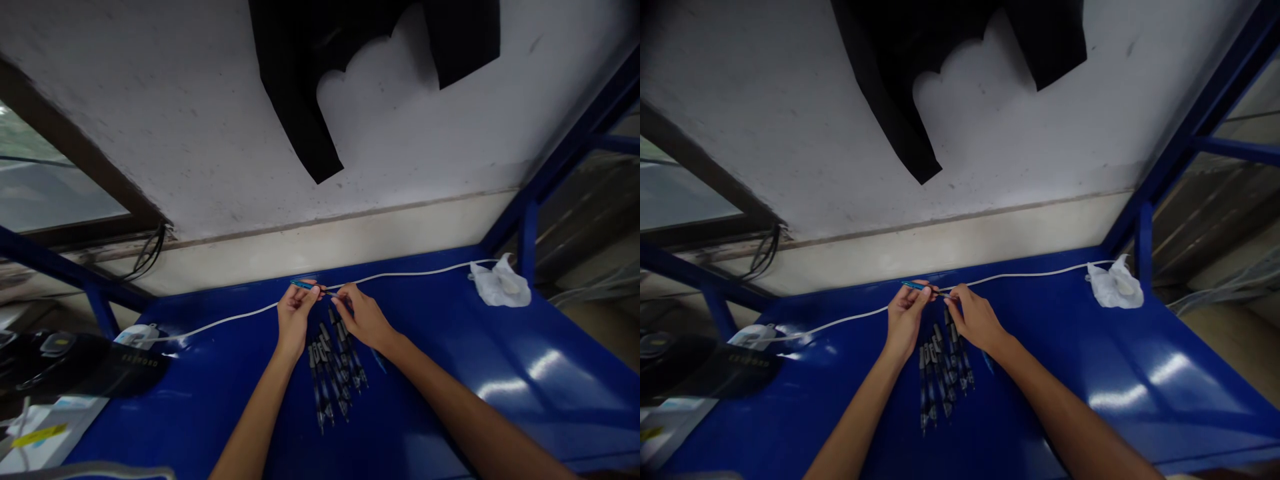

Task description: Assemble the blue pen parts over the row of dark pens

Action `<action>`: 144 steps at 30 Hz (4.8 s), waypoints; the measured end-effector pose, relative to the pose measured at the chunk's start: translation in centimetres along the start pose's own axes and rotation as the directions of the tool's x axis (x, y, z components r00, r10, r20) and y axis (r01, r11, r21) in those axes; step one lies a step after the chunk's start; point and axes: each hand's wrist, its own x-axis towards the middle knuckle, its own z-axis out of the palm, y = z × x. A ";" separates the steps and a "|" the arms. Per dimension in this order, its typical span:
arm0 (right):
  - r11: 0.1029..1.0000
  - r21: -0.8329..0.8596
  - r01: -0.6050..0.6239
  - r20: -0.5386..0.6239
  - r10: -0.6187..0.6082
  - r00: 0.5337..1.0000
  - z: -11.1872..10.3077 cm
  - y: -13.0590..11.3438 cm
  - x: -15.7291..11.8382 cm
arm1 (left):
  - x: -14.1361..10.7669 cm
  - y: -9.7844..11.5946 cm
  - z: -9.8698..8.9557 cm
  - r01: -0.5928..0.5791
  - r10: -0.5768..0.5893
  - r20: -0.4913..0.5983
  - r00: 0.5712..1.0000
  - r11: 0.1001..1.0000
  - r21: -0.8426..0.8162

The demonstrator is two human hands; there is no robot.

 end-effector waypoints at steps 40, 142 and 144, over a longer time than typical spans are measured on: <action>0.992 -0.092 0.086 0.044 -0.083 0.996 -0.6 -0.7 0.4 | -0.6 0.5 0.8 0.035 -0.041 0.044 0.998 0.992 0.125; 0.997 -0.040 0.069 0.002 -0.069 0.998 -0.5 -0.3 0.2 | -0.5 0.1 0.0 0.071 -0.075 0.043 0.996 0.993 0.090; 0.996 -0.034 0.079 -0.021 -0.080 0.997 -0.5 -0.3 0.2 | -0.6 0.1 0.1 0.074 -0.077 0.035 0.996 0.994 0.082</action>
